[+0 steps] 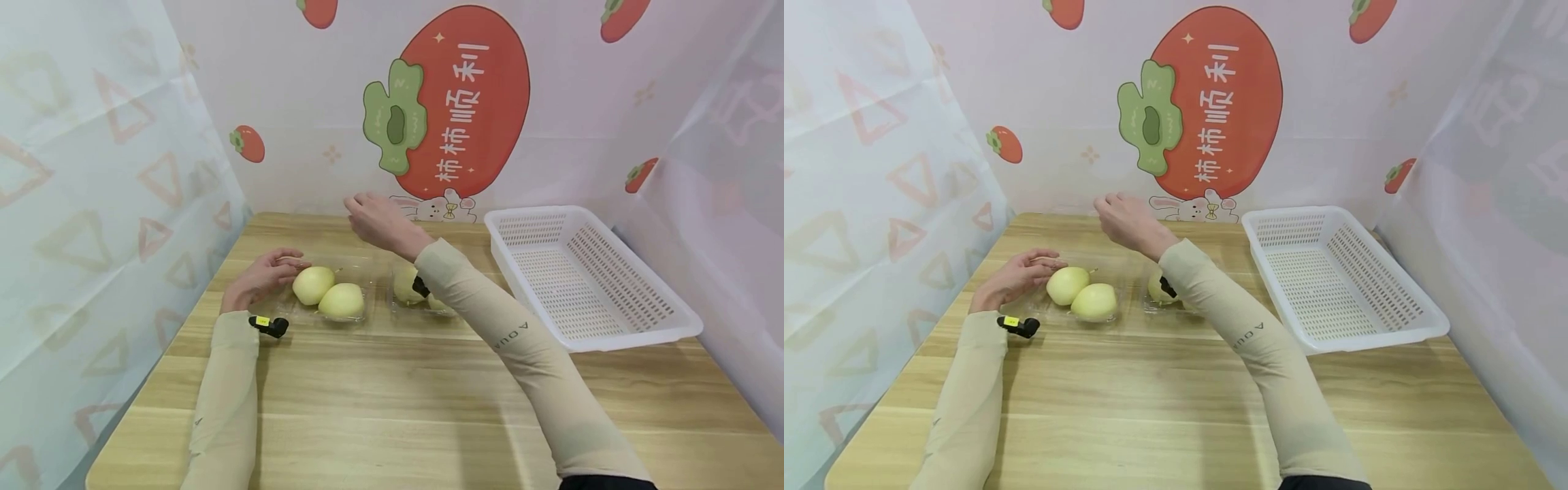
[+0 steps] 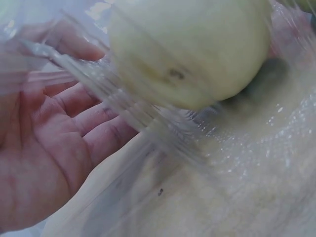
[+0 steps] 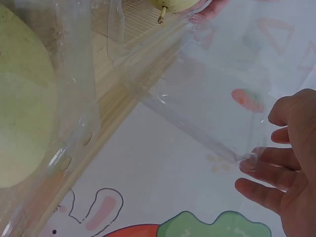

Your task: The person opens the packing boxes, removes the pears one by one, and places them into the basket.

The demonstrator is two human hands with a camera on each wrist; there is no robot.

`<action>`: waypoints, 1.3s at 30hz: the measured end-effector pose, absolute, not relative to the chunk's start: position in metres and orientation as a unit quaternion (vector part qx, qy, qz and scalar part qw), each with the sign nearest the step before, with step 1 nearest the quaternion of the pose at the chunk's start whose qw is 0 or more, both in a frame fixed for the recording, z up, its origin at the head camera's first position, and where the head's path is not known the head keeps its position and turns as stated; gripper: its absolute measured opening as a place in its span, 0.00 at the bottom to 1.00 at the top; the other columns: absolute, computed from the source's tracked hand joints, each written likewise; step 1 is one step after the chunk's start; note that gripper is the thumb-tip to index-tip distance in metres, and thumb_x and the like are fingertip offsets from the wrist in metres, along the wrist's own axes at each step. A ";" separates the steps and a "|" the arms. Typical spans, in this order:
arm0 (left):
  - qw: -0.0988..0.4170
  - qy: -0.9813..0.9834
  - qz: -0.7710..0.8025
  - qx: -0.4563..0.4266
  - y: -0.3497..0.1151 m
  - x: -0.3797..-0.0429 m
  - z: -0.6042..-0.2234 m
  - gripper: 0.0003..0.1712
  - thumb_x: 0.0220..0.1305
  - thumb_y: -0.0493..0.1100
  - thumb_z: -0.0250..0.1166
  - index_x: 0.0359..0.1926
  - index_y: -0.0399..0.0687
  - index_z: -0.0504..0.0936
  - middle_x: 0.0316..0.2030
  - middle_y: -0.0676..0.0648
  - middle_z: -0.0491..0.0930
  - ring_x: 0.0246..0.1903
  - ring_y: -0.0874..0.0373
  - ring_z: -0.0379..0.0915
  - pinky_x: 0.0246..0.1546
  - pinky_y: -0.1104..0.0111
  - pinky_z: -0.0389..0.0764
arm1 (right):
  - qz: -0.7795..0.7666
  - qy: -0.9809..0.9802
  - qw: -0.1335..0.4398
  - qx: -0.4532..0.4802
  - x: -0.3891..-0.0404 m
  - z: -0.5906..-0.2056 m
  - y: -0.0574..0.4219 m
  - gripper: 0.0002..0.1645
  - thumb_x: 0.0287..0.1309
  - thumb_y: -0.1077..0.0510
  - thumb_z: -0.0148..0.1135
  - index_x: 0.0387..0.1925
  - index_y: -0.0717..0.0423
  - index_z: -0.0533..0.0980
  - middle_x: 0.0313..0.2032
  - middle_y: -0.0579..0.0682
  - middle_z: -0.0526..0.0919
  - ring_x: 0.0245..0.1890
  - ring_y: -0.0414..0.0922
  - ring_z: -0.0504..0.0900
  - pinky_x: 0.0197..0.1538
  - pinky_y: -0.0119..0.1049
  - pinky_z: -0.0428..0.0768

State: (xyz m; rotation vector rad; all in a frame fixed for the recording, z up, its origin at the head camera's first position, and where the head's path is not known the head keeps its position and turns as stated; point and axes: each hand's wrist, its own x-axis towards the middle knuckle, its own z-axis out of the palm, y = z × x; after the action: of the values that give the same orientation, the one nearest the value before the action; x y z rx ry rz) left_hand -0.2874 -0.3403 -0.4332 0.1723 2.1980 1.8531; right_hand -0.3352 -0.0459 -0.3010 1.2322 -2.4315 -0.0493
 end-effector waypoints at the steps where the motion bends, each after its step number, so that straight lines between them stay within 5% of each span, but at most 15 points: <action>1: 0.131 0.756 0.639 0.061 -0.340 -0.287 -0.433 0.33 0.70 0.33 0.57 0.71 0.35 0.55 0.62 0.44 0.77 0.51 0.71 0.77 0.50 0.76 0.78 | -0.026 -0.871 0.210 0.443 -0.334 -0.301 -0.045 0.12 0.71 0.56 0.49 0.46 0.59 0.74 0.39 0.54 0.82 0.38 0.52 0.80 0.38 0.41 0.82; 10: 0.127 0.750 0.645 0.078 -0.344 -0.288 -0.436 0.33 0.70 0.33 0.57 0.71 0.33 0.55 0.53 0.58 0.82 0.52 0.73 0.77 0.50 0.77 0.78 | 0.004 -0.870 0.195 0.453 -0.330 -0.290 -0.016 0.10 0.68 0.58 0.50 0.45 0.59 0.74 0.40 0.54 0.80 0.41 0.53 0.80 0.39 0.43 0.82; 17: 0.126 0.755 0.640 0.067 -0.341 -0.290 -0.436 0.32 0.70 0.37 0.58 0.71 0.36 0.57 0.64 0.46 0.75 0.54 0.73 0.75 0.53 0.78 0.76 | 0.026 -0.880 0.174 0.441 -0.324 -0.274 0.022 0.07 0.67 0.60 0.51 0.41 0.59 0.73 0.37 0.54 0.78 0.40 0.53 0.77 0.37 0.45 0.81; 26: 0.129 0.756 0.640 0.046 -0.341 -0.288 -0.438 0.31 0.70 0.40 0.60 0.69 0.37 0.60 0.67 0.41 0.71 0.54 0.72 0.75 0.53 0.78 0.77 | 0.002 -0.888 0.185 0.422 -0.316 -0.270 0.052 0.21 0.66 0.58 0.50 0.60 0.48 0.72 0.44 0.51 0.83 0.46 0.52 0.82 0.32 0.49 0.79; 36: 0.127 0.758 0.637 0.062 -0.342 -0.287 -0.439 0.29 0.71 0.38 0.57 0.68 0.34 0.60 0.69 0.36 0.67 0.55 0.72 0.75 0.53 0.78 0.77 | 0.028 -0.866 0.210 0.453 -0.311 -0.271 0.070 0.30 0.63 0.64 0.51 0.65 0.43 0.70 0.31 0.52 0.83 0.30 0.53 0.79 0.30 0.45 0.75; 39: 0.129 0.760 0.634 0.060 -0.342 -0.287 -0.440 0.30 0.71 0.39 0.57 0.69 0.35 0.59 0.69 0.36 0.65 0.56 0.72 0.73 0.54 0.78 0.76 | 0.039 -0.870 0.194 0.451 -0.313 -0.270 0.077 0.23 0.63 0.64 0.52 0.59 0.49 0.73 0.31 0.52 0.82 0.30 0.52 0.77 0.33 0.44 0.77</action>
State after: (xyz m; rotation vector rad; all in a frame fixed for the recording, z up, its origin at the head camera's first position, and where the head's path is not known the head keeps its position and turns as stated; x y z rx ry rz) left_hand -0.2875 -0.3423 -0.4397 0.1740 2.2088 1.8444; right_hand -0.3129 0.0767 -0.2704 1.2643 -2.4414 0.1096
